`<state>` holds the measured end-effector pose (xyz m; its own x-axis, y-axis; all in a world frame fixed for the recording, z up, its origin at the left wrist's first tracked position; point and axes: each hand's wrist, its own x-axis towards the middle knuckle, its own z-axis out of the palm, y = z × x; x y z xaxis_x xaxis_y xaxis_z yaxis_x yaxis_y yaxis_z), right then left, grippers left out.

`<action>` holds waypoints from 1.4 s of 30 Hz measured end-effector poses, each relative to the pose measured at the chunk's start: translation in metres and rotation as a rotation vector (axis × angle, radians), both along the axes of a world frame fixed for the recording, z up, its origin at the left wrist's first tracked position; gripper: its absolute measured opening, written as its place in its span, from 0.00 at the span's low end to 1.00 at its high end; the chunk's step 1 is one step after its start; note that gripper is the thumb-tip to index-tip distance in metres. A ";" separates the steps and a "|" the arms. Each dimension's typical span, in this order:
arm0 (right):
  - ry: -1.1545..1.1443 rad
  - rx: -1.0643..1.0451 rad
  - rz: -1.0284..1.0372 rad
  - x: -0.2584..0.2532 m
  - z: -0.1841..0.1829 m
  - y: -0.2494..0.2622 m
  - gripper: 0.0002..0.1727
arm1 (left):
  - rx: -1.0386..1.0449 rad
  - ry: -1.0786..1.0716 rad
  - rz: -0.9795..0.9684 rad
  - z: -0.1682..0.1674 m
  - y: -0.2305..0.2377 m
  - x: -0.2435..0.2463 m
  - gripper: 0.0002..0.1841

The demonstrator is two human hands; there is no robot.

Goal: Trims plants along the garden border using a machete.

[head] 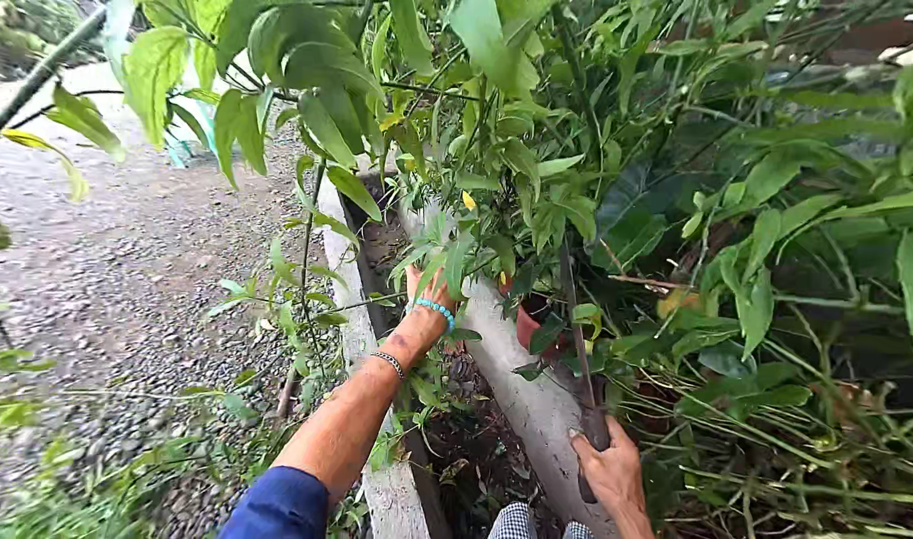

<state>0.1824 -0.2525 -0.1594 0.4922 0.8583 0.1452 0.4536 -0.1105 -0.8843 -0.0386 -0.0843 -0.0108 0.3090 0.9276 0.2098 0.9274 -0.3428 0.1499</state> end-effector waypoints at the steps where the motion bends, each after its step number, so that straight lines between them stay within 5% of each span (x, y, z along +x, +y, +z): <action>1: -0.041 0.008 0.007 -0.003 0.002 -0.004 0.17 | 0.001 -0.003 0.006 -0.002 0.003 0.001 0.14; 11: -0.136 -0.234 0.106 -0.020 0.000 0.036 0.20 | -0.024 0.005 0.026 -0.010 0.004 0.000 0.13; 20: -0.162 -0.266 0.182 -0.040 0.006 0.133 0.27 | -0.148 0.078 0.060 0.013 -0.005 0.017 0.15; 27: -0.183 -0.201 0.215 -0.032 0.002 0.165 0.26 | -0.129 -0.090 0.067 -0.007 -0.009 0.032 0.13; 31: -0.112 -0.135 0.193 -0.044 0.016 0.169 0.25 | -0.222 0.011 0.102 -0.010 -0.011 0.025 0.14; 42: -0.178 -0.090 0.235 -0.025 0.008 0.166 0.25 | -0.275 -0.178 0.079 0.000 -0.053 0.037 0.14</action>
